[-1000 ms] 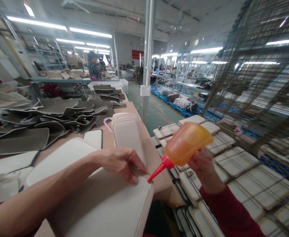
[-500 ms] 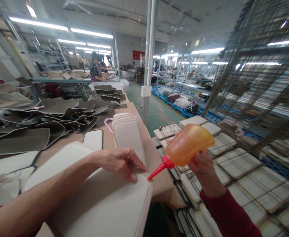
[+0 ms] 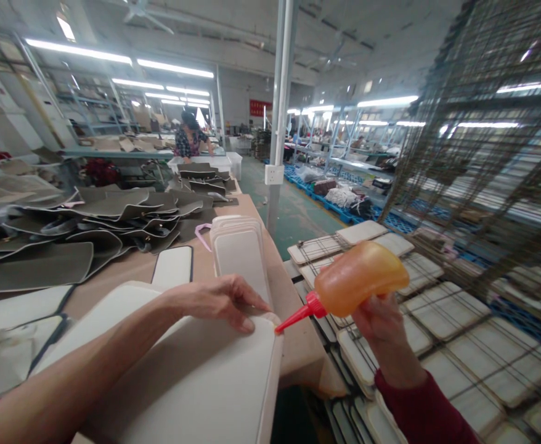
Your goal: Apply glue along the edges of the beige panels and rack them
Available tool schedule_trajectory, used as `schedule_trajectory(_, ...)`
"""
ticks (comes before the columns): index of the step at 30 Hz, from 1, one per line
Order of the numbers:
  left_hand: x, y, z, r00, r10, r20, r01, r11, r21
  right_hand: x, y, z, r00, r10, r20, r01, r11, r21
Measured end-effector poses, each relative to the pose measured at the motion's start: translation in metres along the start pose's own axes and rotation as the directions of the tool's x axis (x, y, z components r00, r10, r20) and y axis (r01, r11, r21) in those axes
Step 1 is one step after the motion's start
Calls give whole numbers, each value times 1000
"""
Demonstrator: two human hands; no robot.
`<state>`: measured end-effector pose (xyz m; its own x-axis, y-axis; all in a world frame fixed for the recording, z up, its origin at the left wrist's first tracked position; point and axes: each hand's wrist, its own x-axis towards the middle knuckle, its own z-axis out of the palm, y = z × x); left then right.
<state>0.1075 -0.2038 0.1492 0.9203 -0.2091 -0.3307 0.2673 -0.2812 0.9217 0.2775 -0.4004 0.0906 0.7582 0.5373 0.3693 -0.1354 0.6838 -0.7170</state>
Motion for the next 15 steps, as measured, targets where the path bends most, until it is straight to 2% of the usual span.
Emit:
schedule_trajectory(3,-1,-1,-1,1000,5,-22,-5,1000,-20,-2,2,0,999,-47,-19,46,999,-10)
schedule_trajectory(8,-3,-6,-5,999,4,-53,-7,998,-58,-4,4,0,998,-53,-23,53,998,-15)
schedule_trajectory(15,-3,-16,-9,998,36,-55,-41,996,-85,-4,8,-2,989,-138,49,139,990,-23)
